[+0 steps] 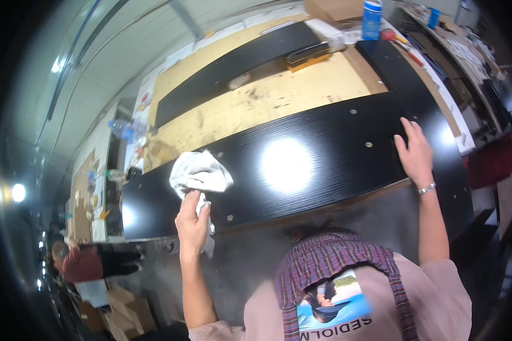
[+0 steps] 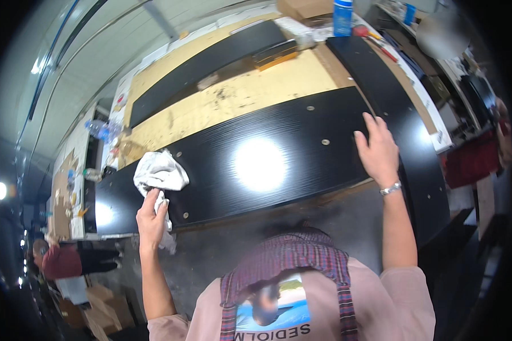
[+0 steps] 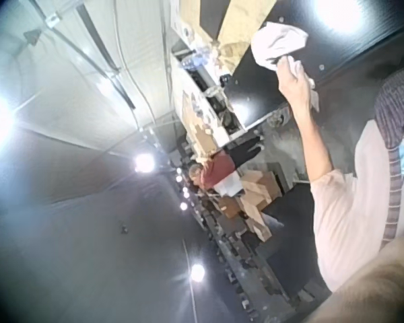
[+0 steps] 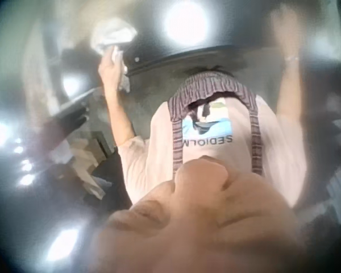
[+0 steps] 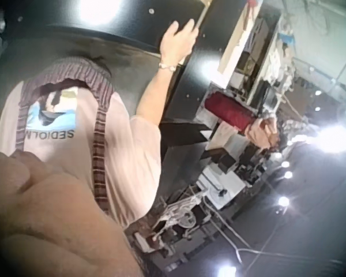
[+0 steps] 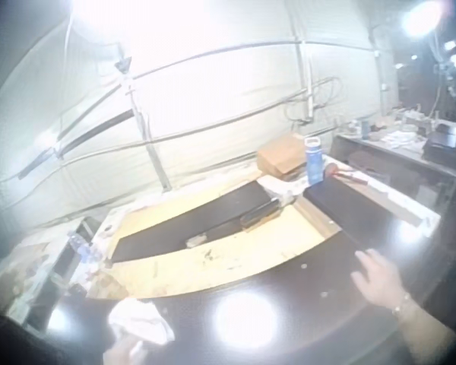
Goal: The person wipes a long black wooden panel on a workbench with a white cloth, repeatedly folding the cloth and repositioning the panel to clean different sections. The person also briefly uses a small rectangular tool to scrape or rub the surface before resuming wiping.
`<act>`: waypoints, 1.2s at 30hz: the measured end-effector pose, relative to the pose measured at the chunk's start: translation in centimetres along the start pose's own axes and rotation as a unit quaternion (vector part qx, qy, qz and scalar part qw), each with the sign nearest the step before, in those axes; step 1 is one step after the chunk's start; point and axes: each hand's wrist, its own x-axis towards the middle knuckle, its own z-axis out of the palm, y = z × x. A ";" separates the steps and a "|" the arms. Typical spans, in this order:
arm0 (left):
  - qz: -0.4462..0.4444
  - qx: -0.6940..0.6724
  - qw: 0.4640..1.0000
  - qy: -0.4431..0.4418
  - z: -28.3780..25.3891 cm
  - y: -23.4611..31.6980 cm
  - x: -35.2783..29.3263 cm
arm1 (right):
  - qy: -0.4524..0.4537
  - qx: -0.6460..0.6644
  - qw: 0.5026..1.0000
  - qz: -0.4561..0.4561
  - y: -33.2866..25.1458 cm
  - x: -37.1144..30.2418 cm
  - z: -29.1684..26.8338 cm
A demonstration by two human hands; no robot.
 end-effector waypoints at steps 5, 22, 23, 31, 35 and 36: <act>0.241 0.026 0.968 -0.067 8.6 13.0 2.3 | 0.018 -0.025 1.000 0.001 -0.2 -0.4 -0.6; 0.330 -0.126 0.919 -0.172 19.1 29.0 10.5 | 0.108 0.171 0.978 0.049 -0.2 -0.2 -0.6; 0.472 0.044 0.871 -0.131 21.7 29.2 8.5 | 0.103 0.217 0.967 0.080 0.2 -0.1 -0.4; 0.415 -0.006 0.903 -0.111 25.9 30.9 16.8 | 0.137 0.280 0.945 0.101 0.5 -0.5 -1.4; 0.494 -0.005 0.859 -0.137 25.4 32.5 10.9 | 0.134 0.278 0.942 0.129 0.8 -0.6 -1.1; 0.532 -0.051 0.828 -0.172 24.5 32.4 8.7 | 0.110 0.277 0.944 0.142 0.6 -0.6 -1.7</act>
